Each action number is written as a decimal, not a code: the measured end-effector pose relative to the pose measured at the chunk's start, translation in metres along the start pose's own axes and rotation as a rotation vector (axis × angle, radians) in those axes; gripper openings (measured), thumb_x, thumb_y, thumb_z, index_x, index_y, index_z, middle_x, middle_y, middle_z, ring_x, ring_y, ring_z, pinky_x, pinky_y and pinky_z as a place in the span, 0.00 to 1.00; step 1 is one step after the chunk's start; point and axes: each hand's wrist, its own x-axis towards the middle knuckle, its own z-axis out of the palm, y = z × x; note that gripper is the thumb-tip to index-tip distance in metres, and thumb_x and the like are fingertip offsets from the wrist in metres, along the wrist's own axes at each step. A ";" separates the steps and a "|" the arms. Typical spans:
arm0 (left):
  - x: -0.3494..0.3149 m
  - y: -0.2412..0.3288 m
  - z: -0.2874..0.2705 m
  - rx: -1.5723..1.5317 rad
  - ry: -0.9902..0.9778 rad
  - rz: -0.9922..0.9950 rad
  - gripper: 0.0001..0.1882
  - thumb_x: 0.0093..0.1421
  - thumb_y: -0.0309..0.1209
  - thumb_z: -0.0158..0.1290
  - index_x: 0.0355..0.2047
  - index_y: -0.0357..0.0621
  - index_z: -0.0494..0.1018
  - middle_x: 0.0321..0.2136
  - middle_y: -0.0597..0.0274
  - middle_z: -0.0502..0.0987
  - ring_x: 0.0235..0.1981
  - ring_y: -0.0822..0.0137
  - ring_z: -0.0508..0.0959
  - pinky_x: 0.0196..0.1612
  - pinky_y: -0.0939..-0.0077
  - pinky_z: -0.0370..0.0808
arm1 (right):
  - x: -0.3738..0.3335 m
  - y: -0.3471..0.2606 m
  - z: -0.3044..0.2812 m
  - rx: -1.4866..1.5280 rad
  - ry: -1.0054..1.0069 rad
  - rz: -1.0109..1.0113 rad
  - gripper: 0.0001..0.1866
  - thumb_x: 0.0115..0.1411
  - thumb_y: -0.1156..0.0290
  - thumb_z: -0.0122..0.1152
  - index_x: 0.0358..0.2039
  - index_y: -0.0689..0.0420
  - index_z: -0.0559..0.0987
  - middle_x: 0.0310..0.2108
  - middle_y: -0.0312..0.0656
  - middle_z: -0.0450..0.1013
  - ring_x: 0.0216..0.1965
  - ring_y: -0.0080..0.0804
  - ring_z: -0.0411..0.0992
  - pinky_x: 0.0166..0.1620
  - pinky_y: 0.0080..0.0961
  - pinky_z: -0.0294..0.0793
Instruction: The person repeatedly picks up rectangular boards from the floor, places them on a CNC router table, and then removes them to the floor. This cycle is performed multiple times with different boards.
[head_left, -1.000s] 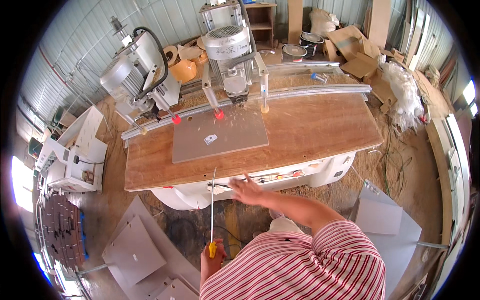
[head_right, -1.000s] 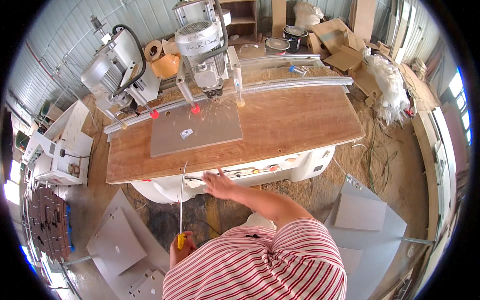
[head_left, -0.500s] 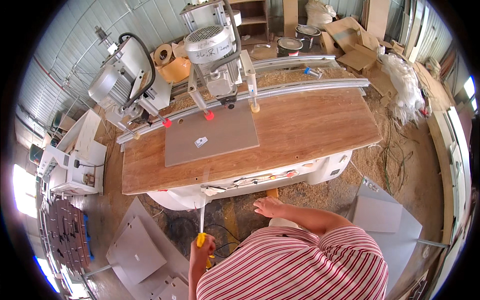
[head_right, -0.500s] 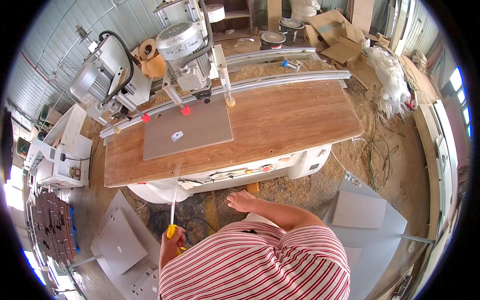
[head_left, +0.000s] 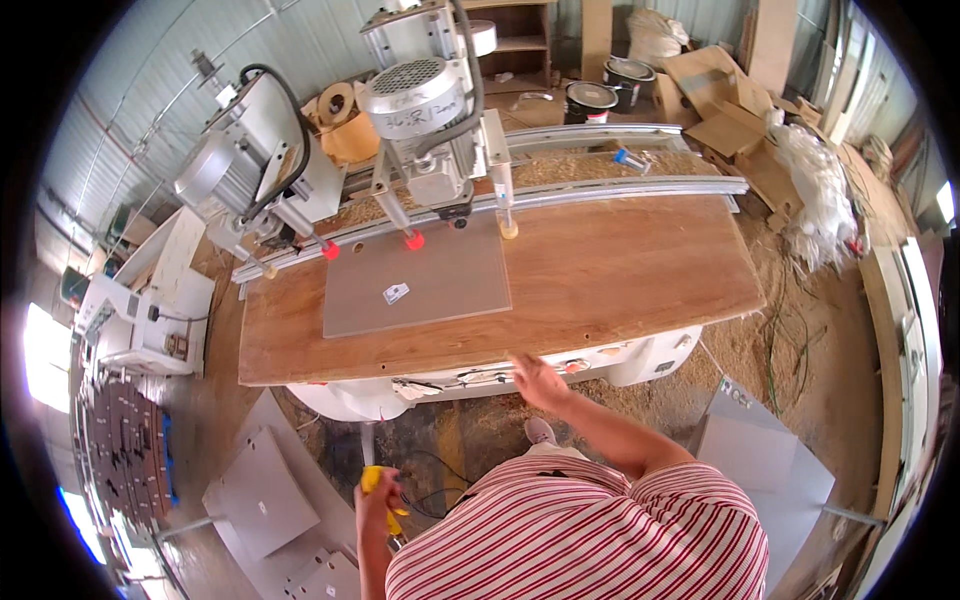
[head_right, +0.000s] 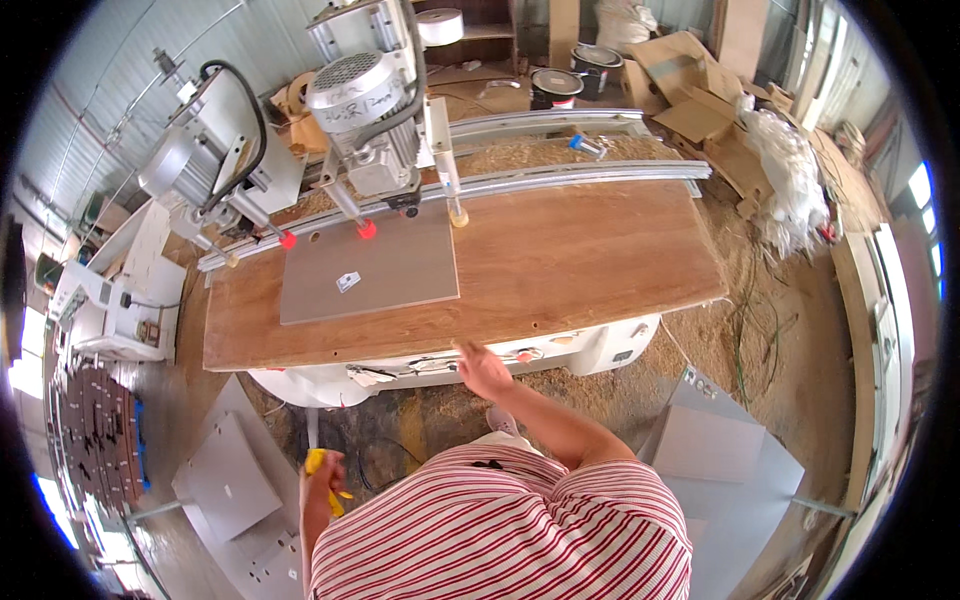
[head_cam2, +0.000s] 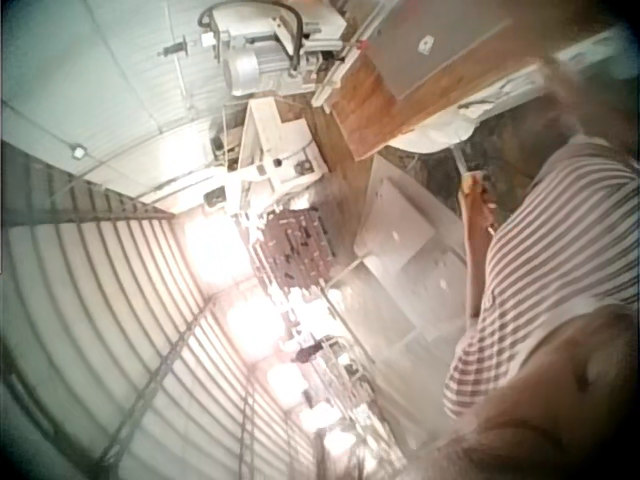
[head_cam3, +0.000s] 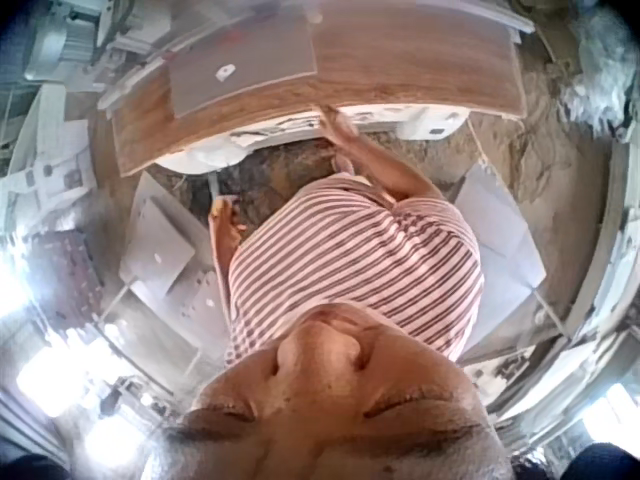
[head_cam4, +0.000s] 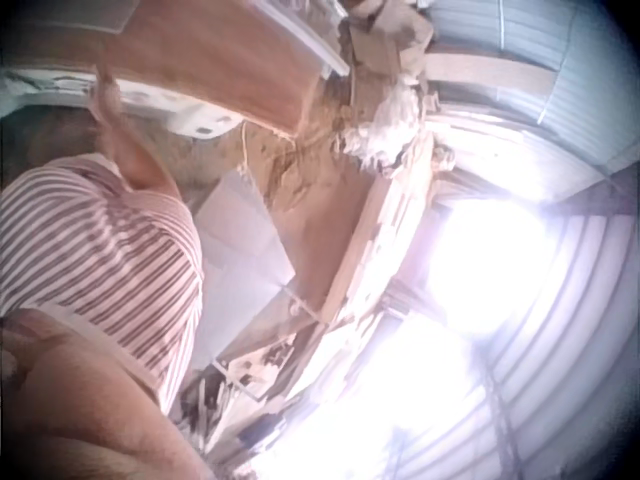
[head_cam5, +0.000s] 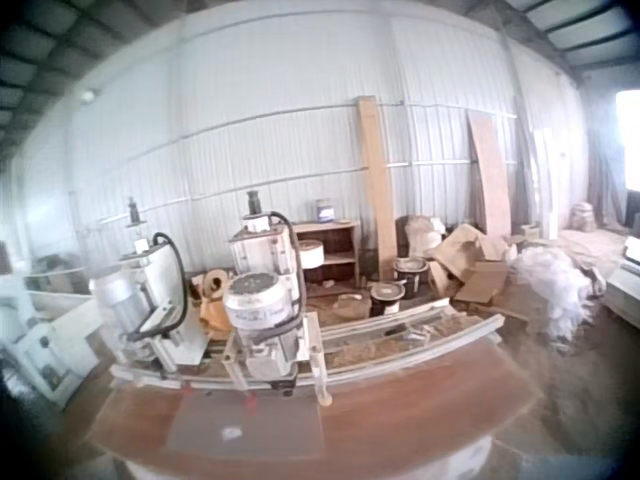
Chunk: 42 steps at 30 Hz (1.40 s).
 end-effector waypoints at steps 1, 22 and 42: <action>-0.007 0.005 0.005 0.087 -0.132 -0.037 0.11 0.67 0.37 0.54 0.40 0.43 0.77 0.22 0.68 0.74 0.20 0.80 0.70 0.21 0.85 0.65 | 0.015 -0.009 -0.014 0.078 0.027 0.060 0.20 0.63 0.69 0.53 0.55 0.60 0.70 0.50 0.58 0.71 0.51 0.53 0.72 0.50 0.40 0.77; 0.042 -0.080 0.036 -0.423 0.398 0.131 0.11 0.64 0.38 0.57 0.36 0.45 0.72 0.23 0.69 0.71 0.23 0.75 0.71 0.27 0.79 0.67 | 0.118 -0.085 0.106 1.224 -0.692 0.940 0.25 0.64 0.51 0.59 0.45 0.63 0.74 0.42 0.46 0.75 0.42 0.36 0.76 0.43 0.43 0.79; 0.054 -0.029 0.082 -1.067 0.106 0.142 0.21 0.57 0.33 0.64 0.48 0.45 0.70 0.39 0.61 0.76 0.45 0.63 0.76 0.55 0.62 0.71 | -0.006 -0.184 -0.012 1.110 -0.984 0.632 0.20 0.57 0.74 0.58 0.50 0.63 0.73 0.39 0.45 0.77 0.40 0.38 0.79 0.49 0.35 0.80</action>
